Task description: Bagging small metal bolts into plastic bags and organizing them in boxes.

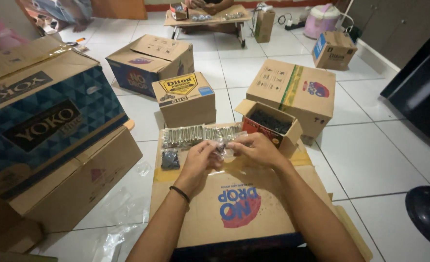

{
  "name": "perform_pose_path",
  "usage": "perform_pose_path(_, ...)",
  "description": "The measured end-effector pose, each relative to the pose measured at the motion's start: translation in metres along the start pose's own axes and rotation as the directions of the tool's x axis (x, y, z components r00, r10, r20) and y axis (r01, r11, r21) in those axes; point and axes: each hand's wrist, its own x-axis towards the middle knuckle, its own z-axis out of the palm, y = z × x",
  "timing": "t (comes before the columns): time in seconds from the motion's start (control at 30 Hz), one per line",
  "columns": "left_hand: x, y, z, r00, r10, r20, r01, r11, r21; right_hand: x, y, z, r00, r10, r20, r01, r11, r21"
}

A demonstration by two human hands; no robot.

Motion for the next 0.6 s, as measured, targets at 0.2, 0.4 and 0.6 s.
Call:
perform_pose_path(0.2,-0.004,0.005,0.003,1.0,0.017,-0.014,-0.018,0.999,-0.047,0.006,0.01,0.003,0.997,-0.073,-0.018,0.073,0.997,-0.016)
perform_pose_path(0.4,-0.007,-0.003,0.001,0.993,0.102,0.061,-0.109,0.984,0.14,0.002,0.009,0.002,0.998,-0.057,0.022,0.057,0.998,0.0)
perform_pose_path(0.6,0.001,-0.005,-0.003,0.987,0.147,0.061,-0.155,0.974,0.168,0.004,0.014,0.001,0.993,-0.091,0.072,0.089,0.996,0.031)
